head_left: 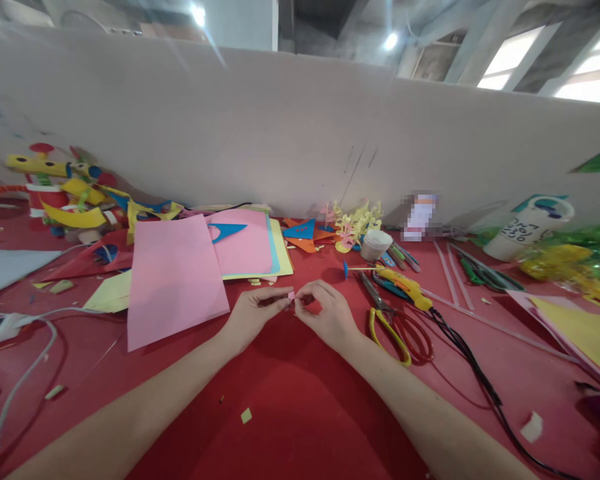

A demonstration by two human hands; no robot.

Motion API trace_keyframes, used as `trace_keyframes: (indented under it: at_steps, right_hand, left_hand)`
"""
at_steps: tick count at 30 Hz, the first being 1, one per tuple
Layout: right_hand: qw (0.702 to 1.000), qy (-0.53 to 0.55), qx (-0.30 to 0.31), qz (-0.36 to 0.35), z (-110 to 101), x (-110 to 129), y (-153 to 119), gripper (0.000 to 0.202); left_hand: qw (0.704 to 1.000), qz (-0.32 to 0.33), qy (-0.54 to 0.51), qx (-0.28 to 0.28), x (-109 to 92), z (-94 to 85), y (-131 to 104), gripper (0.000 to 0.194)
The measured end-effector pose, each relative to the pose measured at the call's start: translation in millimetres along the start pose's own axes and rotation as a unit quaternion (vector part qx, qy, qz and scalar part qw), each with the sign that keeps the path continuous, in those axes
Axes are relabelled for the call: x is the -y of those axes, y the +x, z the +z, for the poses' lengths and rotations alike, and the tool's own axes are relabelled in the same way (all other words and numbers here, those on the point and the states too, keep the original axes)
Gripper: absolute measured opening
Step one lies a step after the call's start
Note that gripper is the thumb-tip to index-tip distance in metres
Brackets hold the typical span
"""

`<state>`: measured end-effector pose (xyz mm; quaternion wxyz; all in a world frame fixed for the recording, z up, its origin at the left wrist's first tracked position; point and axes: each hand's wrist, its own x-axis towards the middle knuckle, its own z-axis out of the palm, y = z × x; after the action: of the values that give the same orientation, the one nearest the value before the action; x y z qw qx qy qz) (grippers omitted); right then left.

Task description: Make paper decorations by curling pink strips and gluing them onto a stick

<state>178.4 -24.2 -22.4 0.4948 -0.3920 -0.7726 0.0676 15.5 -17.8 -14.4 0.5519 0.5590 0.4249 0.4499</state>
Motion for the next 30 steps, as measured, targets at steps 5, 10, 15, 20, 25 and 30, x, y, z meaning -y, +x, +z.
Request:
trace_keyframes:
  at_steps: [5, 10, 15, 20, 25, 30]
  right_hand:
    - [0.999, -0.046, -0.001, -0.023, -0.6, 2.0, 1.0, 0.010]
    - [1.000, 0.005, 0.004, 0.014, -0.7, 2.8, 1.7, 0.012]
    - [0.999, 0.037, 0.009, 0.020, -0.3, 0.9, 1.3, 0.011]
    - [0.999, 0.028, 0.017, 0.017, 0.0, -1.9, 0.6, 0.010]
    - [0.999, 0.030, 0.023, 0.015, 0.4, -1.4, 0.9, 0.010]
    - [0.999, 0.016, 0.020, 0.020, 1.3, 0.7, 1.0, 0.010]
  left_hand:
    - [0.999, 0.005, 0.022, 0.028, -3.3, 2.3, -2.0, 0.025]
    - [0.999, 0.005, 0.014, 0.030, -2.5, 0.8, -0.3, 0.024]
    - [1.000, 0.003, 0.013, 0.015, 0.4, -2.1, 2.4, 0.025]
    - [1.000, -0.004, 0.016, 0.021, -2.3, -1.5, 1.9, 0.024]
    - [1.000, -0.004, 0.020, 0.020, -4.3, -0.5, 1.0, 0.024]
    - [0.999, -0.004, 0.020, 0.038, -4.9, 0.8, 0.1, 0.025]
